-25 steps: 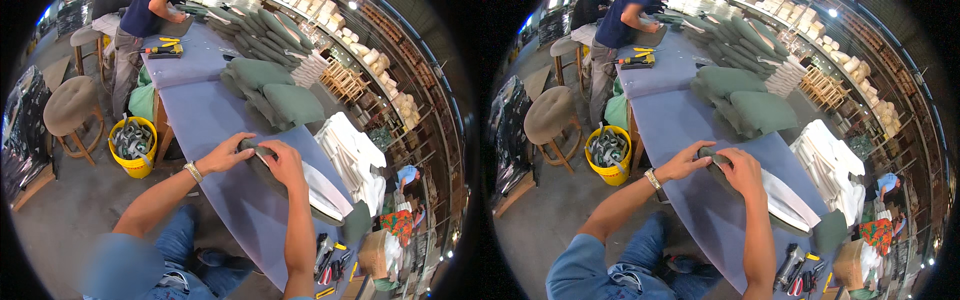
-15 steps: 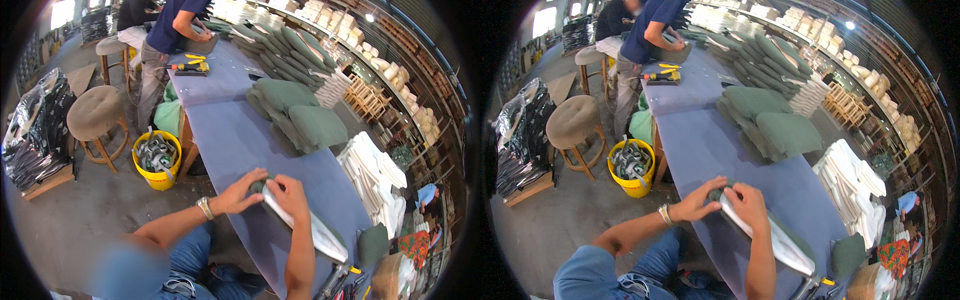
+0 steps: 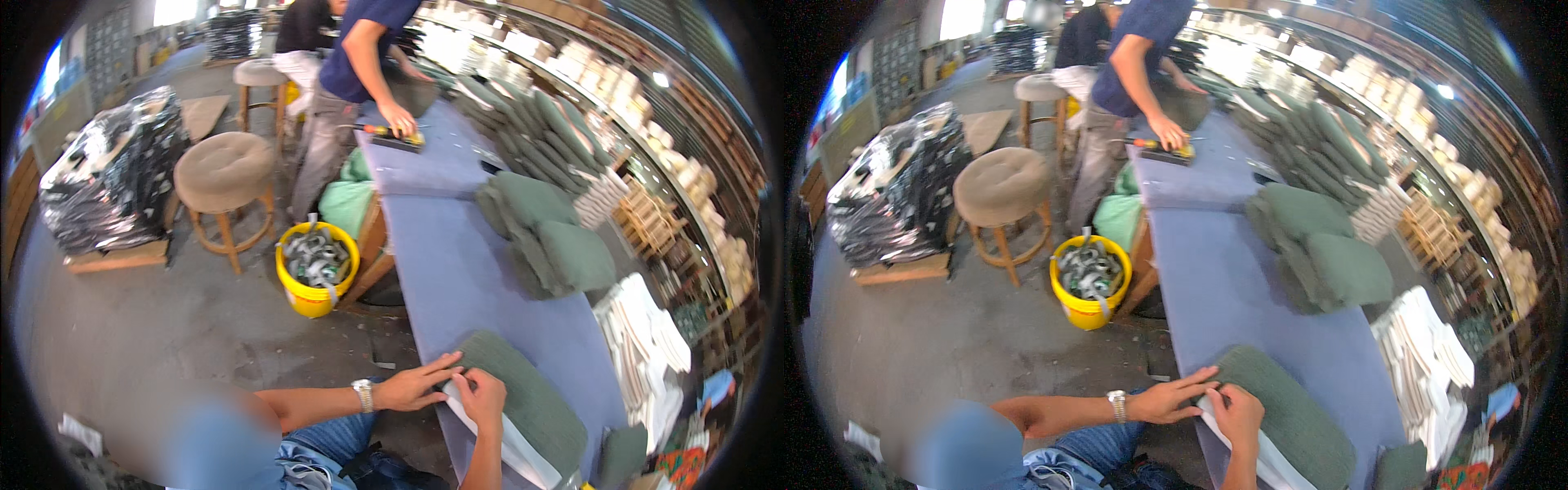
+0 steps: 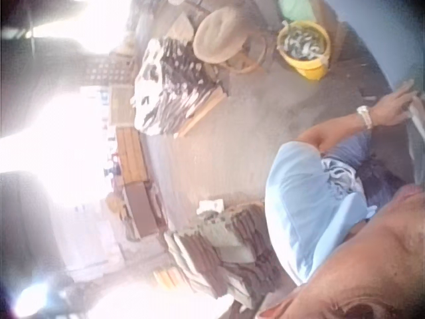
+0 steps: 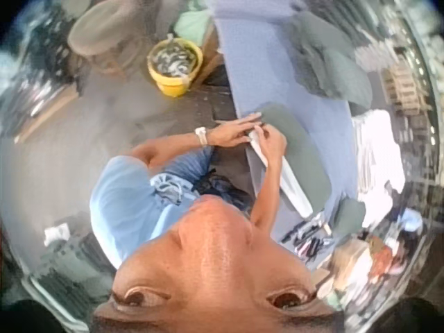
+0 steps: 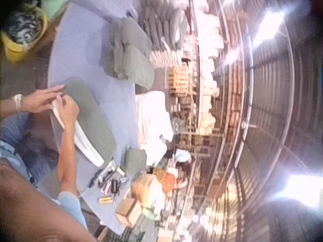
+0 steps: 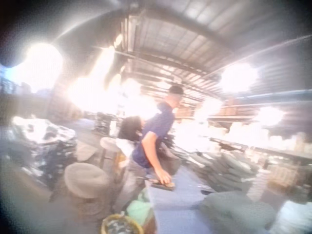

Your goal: The person assembles green fabric cushions by folding the fabric over a foam insert, using a staple gun to secure the edges, and trimming excess fabric with a utility knife. The person repeats this process for multiple cushions, stacking the finished items on the table.

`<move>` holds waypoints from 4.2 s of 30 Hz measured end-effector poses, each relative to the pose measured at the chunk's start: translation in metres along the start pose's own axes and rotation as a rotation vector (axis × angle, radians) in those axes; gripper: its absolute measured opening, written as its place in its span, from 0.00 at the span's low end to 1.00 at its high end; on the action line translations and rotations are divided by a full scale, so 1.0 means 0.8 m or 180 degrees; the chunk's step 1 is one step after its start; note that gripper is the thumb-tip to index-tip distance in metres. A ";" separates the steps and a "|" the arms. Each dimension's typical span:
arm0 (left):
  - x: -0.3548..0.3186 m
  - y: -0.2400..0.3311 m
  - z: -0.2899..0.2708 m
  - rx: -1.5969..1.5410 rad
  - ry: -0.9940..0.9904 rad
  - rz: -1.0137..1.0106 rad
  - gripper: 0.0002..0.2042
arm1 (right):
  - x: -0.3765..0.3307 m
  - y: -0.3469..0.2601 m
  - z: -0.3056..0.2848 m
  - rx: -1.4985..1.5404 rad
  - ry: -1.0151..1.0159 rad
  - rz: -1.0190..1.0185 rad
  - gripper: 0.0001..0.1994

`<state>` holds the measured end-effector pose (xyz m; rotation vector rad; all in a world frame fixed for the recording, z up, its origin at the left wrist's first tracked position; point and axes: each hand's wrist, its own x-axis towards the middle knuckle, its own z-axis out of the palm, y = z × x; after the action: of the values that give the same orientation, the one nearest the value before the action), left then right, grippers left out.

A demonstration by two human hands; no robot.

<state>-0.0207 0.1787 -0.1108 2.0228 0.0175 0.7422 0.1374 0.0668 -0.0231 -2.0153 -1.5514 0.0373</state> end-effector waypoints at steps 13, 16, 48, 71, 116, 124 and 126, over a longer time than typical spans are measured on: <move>0.014 0.017 0.000 0.1576 0.0233 0.0264 0.31 | -0.020 -0.013 0.001 0.0756 0.0357 0.0179 0.05; 0.015 0.018 -0.005 0.1697 -0.0044 0.0217 0.26 | -0.032 -0.022 -0.014 0.0285 0.0292 0.0014 0.06; 0.073 0.043 -0.063 0.1779 -0.0653 -0.0040 0.13 | -0.047 -0.019 -0.007 -0.0835 0.0569 -0.0816 0.16; 0.048 0.011 -0.065 0.1763 -0.0614 0.0886 0.34 | -0.055 -0.002 0.013 -0.0464 0.0832 -0.0279 0.09; 0.223 -0.008 -0.089 -0.0943 -0.0172 -0.2431 0.17 | 0.143 0.004 -0.071 -0.1574 -0.0564 -0.0638 0.10; 0.219 -0.021 -0.084 -0.0670 -0.0182 -0.2210 0.17 | 0.139 0.010 -0.062 -0.1647 -0.0518 -0.0717 0.11; 0.213 -0.019 -0.082 -0.0470 -0.0222 -0.2214 0.20 | 0.128 0.010 -0.054 -0.1605 -0.0411 -0.0828 0.09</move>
<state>0.0891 0.2890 -0.0141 1.7297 0.5781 0.2204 0.1930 0.1385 0.0424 -2.1898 -2.0530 -0.3667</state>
